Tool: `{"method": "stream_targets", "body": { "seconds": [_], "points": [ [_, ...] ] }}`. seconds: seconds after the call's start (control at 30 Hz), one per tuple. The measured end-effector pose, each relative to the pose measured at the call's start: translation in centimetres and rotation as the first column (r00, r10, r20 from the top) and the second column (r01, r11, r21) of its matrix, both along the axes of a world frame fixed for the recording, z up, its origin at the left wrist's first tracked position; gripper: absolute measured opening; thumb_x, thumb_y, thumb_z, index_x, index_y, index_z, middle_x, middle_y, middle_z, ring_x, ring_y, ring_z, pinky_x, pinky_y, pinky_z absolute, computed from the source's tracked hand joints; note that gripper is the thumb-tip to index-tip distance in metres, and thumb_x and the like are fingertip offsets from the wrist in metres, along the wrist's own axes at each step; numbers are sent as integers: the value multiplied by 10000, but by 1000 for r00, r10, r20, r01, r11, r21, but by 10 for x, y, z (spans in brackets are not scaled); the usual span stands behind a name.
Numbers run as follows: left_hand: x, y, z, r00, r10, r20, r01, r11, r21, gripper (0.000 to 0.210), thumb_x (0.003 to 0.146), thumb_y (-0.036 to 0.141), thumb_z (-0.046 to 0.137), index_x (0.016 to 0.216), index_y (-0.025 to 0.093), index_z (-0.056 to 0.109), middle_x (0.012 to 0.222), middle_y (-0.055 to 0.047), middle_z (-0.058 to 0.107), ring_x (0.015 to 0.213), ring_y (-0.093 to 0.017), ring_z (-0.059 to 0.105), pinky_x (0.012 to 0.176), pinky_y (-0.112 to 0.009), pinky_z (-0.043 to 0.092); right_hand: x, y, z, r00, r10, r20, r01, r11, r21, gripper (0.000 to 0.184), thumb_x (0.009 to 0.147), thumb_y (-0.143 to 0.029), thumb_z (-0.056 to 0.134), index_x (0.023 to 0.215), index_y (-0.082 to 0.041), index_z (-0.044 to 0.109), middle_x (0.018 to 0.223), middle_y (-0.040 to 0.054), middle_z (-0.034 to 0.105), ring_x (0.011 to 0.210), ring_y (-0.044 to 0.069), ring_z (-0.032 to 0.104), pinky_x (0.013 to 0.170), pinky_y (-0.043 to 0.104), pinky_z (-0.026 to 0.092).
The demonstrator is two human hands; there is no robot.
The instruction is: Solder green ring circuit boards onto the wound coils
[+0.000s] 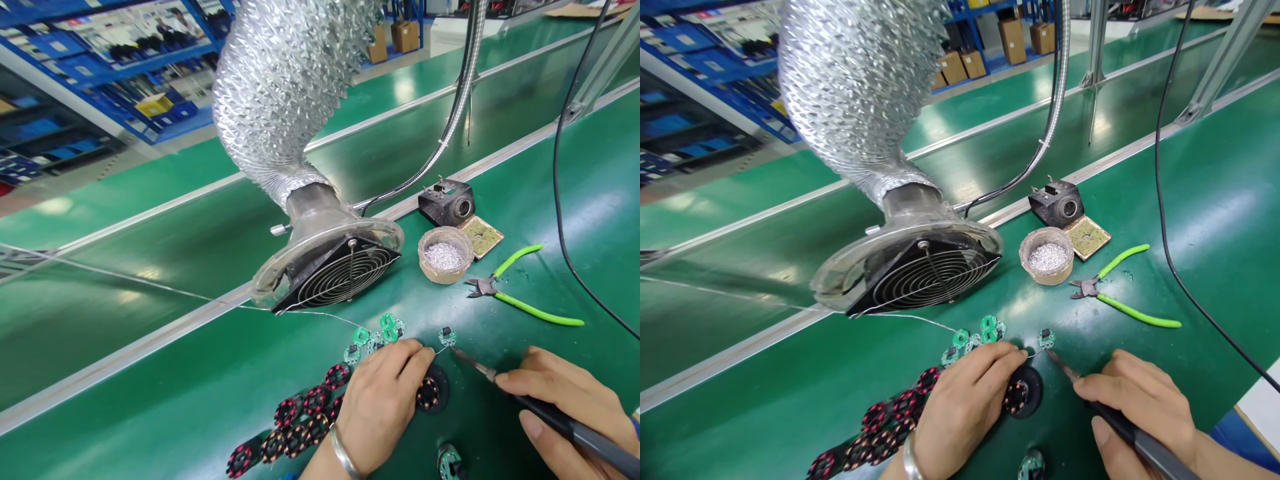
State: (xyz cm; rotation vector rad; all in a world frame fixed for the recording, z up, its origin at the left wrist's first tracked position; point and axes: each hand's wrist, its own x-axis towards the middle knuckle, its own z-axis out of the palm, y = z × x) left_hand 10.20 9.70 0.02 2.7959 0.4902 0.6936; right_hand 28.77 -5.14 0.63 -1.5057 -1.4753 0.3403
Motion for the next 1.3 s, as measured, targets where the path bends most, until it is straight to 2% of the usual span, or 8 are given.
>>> {"method": "stream_targets", "body": {
  "seconds": [0.17,0.4,0.7,0.87,1.0,1.17,1.3],
  "points": [
    [-1,1,1,1000,7,-4,-7,1000,-10,267,985,160,367,1014,180,632,907,-47,712,743,-176,683,647,-298,585,1,-3,2,999,-43,-7,43,999,-13,259,821,-127,471,1021,-198,619,654,18,547,543,159,536,487,295,400],
    [-2,0,1,1000,11,7,-10,1000,-5,268,981,147,372,1020,175,636,920,-49,712,749,-172,685,654,-292,580,7,3,6,998,56,15,-56,998,-11,279,792,-106,502,1034,-180,620,657,24,573,541,162,559,480,284,432],
    [-3,0,0,1000,17,12,-17,1000,1,272,978,147,380,1006,178,648,904,-49,714,745,-164,682,659,-281,568,1,1,0,1000,13,6,-13,1000,0,284,795,-94,476,1027,-184,611,655,27,561,545,160,535,495,295,413],
    [-2,0,1,1000,21,19,-21,1000,2,280,980,144,371,999,176,649,905,-48,715,752,-168,683,662,-287,570,2,5,1,999,36,0,-36,998,55,303,779,-100,488,1040,-174,621,654,29,577,519,160,545,471,283,427],
    [-2,0,1,1000,14,15,-14,1000,-2,264,974,141,385,1001,174,646,902,-49,714,743,-167,682,661,-286,571,5,4,6,997,69,44,-69,998,-8,302,774,-92,501,1036,-185,618,655,24,577,536,161,557,489,284,440],
    [-2,1,1,1000,11,18,-11,1000,-11,273,972,130,377,1004,171,645,904,-52,712,752,-165,681,667,-286,574,2,-1,5,999,-2,34,3,1000,-21,273,801,-97,468,1008,-201,613,627,12,538,524,157,527,489,293,402],
    [-3,0,0,1000,11,19,-10,1000,-9,269,966,128,387,1004,170,649,903,-54,712,737,-166,679,655,-292,576,-1,0,0,1000,2,-17,-2,1000,10,278,802,-97,472,1026,-184,613,667,31,564,547,160,537,492,295,414]
  ]
}}
